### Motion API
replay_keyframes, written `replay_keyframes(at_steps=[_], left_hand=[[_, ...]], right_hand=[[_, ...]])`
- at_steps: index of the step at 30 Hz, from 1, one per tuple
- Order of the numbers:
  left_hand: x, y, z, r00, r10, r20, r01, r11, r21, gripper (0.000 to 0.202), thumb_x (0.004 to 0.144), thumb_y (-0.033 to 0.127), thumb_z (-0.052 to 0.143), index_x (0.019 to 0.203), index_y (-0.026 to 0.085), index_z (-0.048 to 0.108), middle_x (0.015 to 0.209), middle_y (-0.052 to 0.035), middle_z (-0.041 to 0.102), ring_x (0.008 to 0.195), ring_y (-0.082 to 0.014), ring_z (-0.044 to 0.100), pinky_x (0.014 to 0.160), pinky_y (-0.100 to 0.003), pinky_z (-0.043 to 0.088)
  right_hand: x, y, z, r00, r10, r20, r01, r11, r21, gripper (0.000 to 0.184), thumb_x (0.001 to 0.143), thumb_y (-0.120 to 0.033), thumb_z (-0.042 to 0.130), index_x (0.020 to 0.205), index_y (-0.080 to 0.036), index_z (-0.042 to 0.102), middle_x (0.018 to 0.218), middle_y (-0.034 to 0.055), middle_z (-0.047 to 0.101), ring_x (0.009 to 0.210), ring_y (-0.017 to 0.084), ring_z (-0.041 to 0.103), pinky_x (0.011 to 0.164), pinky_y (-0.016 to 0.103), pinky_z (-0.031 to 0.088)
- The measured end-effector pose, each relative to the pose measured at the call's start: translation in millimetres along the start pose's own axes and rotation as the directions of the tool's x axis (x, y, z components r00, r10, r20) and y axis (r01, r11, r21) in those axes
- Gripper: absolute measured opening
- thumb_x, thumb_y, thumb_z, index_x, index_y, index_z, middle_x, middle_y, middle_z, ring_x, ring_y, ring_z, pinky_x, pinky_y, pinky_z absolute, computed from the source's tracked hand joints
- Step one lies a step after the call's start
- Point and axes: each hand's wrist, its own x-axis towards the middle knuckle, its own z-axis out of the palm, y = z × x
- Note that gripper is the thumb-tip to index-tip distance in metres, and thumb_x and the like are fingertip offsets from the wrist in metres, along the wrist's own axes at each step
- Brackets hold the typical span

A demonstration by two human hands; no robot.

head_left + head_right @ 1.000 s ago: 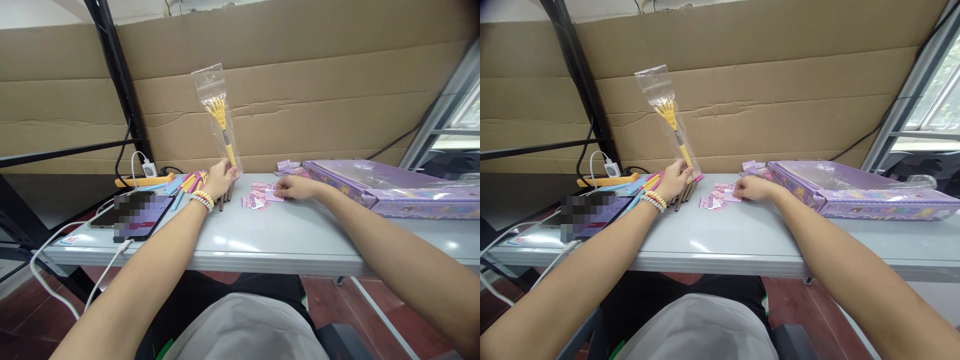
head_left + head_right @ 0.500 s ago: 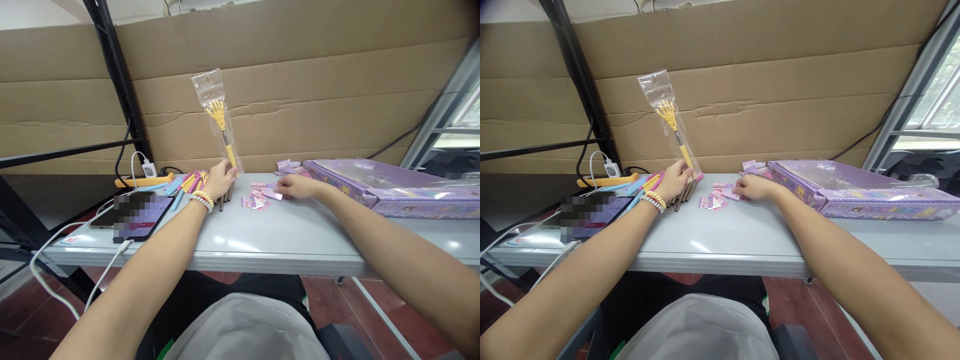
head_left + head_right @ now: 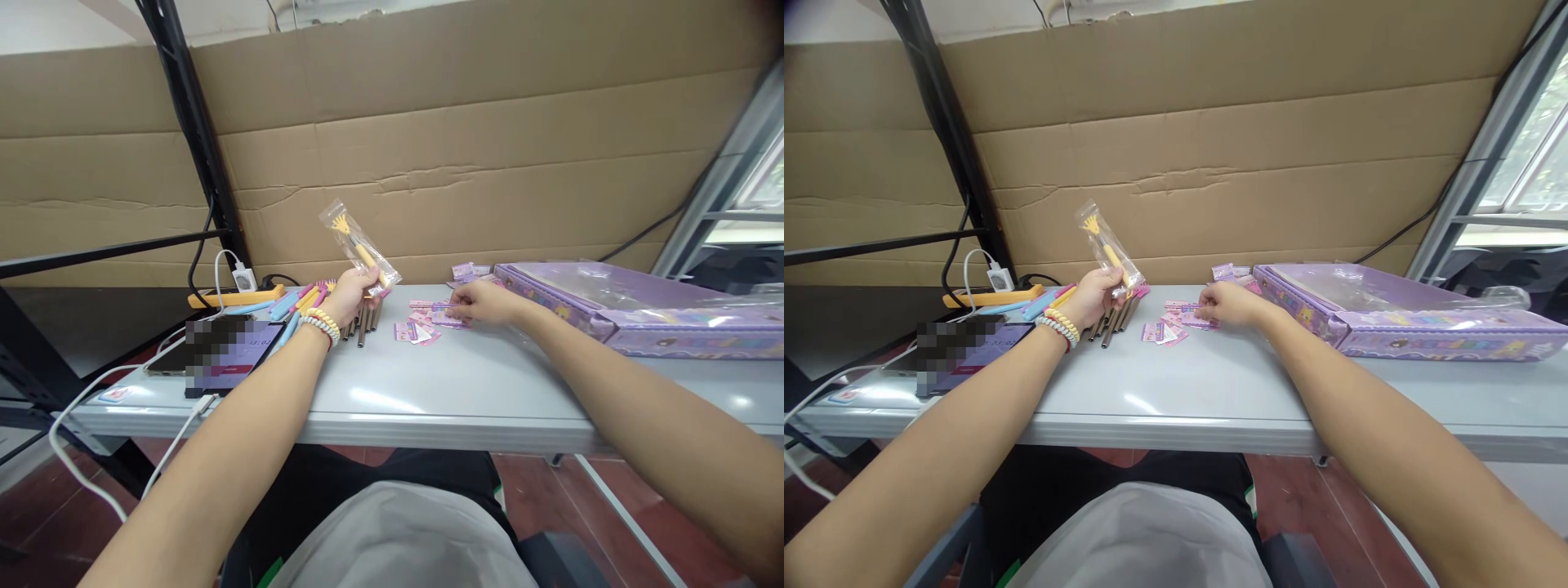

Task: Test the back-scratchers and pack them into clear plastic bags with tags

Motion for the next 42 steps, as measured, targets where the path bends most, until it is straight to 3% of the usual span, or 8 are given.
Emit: replay_keyframes(at_steps=[9,11,16,21,28,31,36,42], left_hand=[[1,-7,2.6,1.0,0.0,-0.027,0.006,0.976,0.219,0.024,0.081,0.033,0.057,0.068,0.015,0.051,0.059,0.001,0.046,0.048,-0.008,0.043,0.044,-0.022,0.034],[-1,-5,4.1,1.0,-0.011,-0.017,0.014,0.971,0.237,0.025,0.08,0.036,0.058,0.067,0.016,0.051,0.06,0.0011,0.046,0.05,-0.0082,0.043,0.046,-0.022,0.035],[-6,-1,7.2,0.995,-0.061,0.081,0.035,0.956,0.291,0.03,0.079,0.04,0.059,0.062,0.016,0.049,0.053,0.0019,0.045,0.046,-0.0081,0.04,0.045,-0.022,0.034],[-8,-2,7.6,0.981,-0.128,0.146,0.075,0.944,0.321,0.033,0.073,0.045,0.064,0.063,0.017,0.051,0.052,0.0023,0.044,0.045,-0.0082,0.039,0.043,-0.023,0.033],[-10,-1,10.0,0.955,-0.221,0.196,0.135,0.917,0.376,0.028,0.066,0.04,0.069,0.066,0.016,0.054,0.058,0.0031,0.046,0.048,-0.0078,0.042,0.045,-0.021,0.035],[-11,-1,10.8,0.954,-0.226,0.199,0.13,0.906,0.403,0.026,0.068,0.038,0.067,0.063,0.016,0.053,0.055,0.0031,0.045,0.047,-0.0084,0.042,0.045,-0.022,0.033],[-13,1,11.7,0.957,-0.204,0.208,0.094,0.891,0.443,0.025,0.071,0.034,0.063,0.059,0.016,0.05,0.053,0.0022,0.045,0.047,-0.0085,0.041,0.044,-0.022,0.031],[-18,9,14.7,0.964,-0.215,0.153,0.115,0.864,0.49,0.023,0.071,0.031,0.062,0.06,0.016,0.049,0.048,0.0042,0.041,0.042,-0.0069,0.036,0.042,-0.022,0.027]], right_hand=[[1,2,1,1.0,0.012,0.018,-0.011,1.0,-0.02,0.022,0.081,-0.037,0.053,0.078,-0.016,0.059,0.072,0.0027,0.061,0.066,0.015,0.053,0.056,0.024,0.034],[2,5,2,0.996,0.064,0.057,-0.063,0.998,-0.02,0.022,0.082,-0.035,0.052,0.088,-0.015,0.06,0.077,0.0042,0.063,0.07,0.016,0.056,0.06,0.024,0.037],[4,9,5,0.992,0.121,0.043,-0.121,0.993,-0.002,0.048,0.08,-0.038,0.058,0.121,-0.014,0.049,0.086,0.0057,0.064,0.077,0.019,0.059,0.065,0.026,0.041],[3,2,4,0.993,0.108,0.047,-0.106,0.993,-0.043,0.038,0.081,-0.046,0.056,0.105,-0.016,0.06,0.088,0.0061,0.064,0.079,0.019,0.059,0.064,0.026,0.04],[2,0,4,0.993,0.105,0.056,-0.103,0.994,-0.046,0.045,0.08,-0.053,0.055,0.101,-0.014,0.061,0.093,0.0078,0.064,0.082,0.02,0.058,0.066,0.027,0.04],[4,5,5,0.99,0.072,0.124,-0.065,0.996,-0.059,0.037,0.078,-0.05,0.058,0.094,-0.016,0.062,0.087,0.0056,0.064,0.078,0.02,0.058,0.063,0.027,0.038],[7,9,6,0.991,0.117,0.068,-0.111,0.99,-0.083,0.033,0.072,-0.043,0.065,0.092,-0.017,0.058,0.083,0.0034,0.063,0.074,0.018,0.056,0.06,0.026,0.036],[6,9,5,0.993,0.104,0.053,-0.097,0.987,-0.131,0.022,0.076,-0.039,0.061,0.08,-0.018,0.056,0.078,0.003,0.061,0.071,0.018,0.054,0.056,0.026,0.033]])
